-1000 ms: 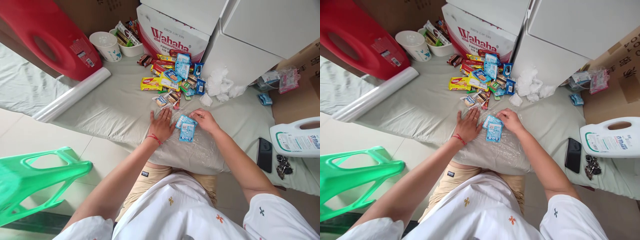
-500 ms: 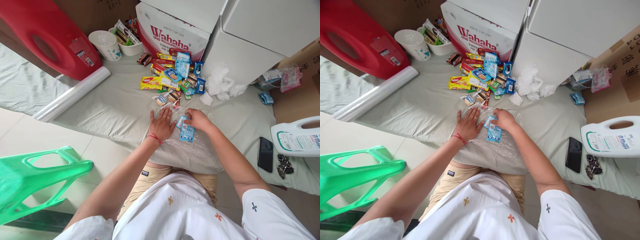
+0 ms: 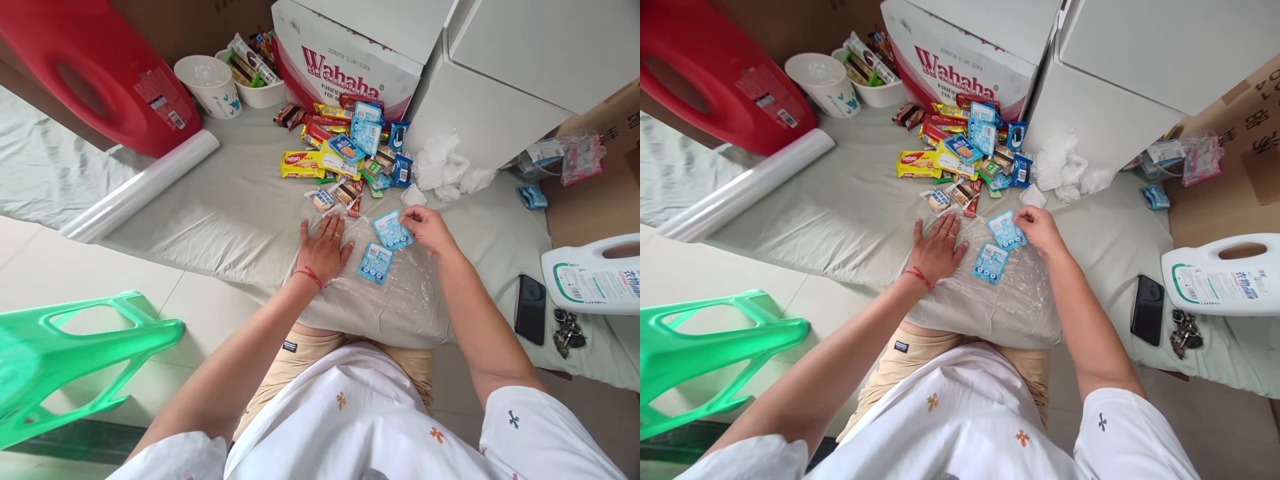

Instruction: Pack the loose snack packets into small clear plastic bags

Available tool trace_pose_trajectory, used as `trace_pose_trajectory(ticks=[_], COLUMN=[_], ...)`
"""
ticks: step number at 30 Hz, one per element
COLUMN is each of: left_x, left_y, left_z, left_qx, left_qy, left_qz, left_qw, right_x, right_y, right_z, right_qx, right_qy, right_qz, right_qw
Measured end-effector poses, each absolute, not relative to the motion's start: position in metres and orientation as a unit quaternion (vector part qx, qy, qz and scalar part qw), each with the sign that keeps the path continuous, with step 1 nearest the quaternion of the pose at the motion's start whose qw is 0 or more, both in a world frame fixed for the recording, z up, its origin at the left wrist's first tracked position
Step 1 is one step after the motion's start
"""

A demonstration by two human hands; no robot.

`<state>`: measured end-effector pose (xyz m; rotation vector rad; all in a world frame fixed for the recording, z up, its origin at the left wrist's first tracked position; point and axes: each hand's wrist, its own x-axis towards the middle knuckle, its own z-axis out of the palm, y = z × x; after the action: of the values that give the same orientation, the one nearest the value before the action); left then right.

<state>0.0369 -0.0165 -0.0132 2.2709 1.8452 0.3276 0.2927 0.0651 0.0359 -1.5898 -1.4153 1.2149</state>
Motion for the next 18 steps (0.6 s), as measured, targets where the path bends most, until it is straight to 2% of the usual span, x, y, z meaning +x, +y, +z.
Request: trace_pose_trajectory(ticks=[3,5,11,18], left_x=[0.037,0.038,0.039,0.04], left_y=[-0.017,-0.017,-0.017,-0.017], left_z=[-0.012,-0.012,-0.012,-0.012], left_qx=[0.767,0.764,0.757,0.758], left_qy=[0.624,0.628,0.639,0.64], left_qz=[0.109,0.106,0.102,0.092], left_qw=[0.099,0.099,0.089,0.083], right_x=[0.31,0.316,0.294,0.271], right_y=[0.055,0.039,-0.017,-0.027], right_z=[0.049,0.053,0.033,0.014], right_qx=[-0.621,-0.615,-0.603,-0.643], right_qy=[-0.468,-0.417,-0.35,-0.411], right_qz=[0.461,0.493,0.598,0.561], right_qw=[0.427,0.452,0.395,0.321])
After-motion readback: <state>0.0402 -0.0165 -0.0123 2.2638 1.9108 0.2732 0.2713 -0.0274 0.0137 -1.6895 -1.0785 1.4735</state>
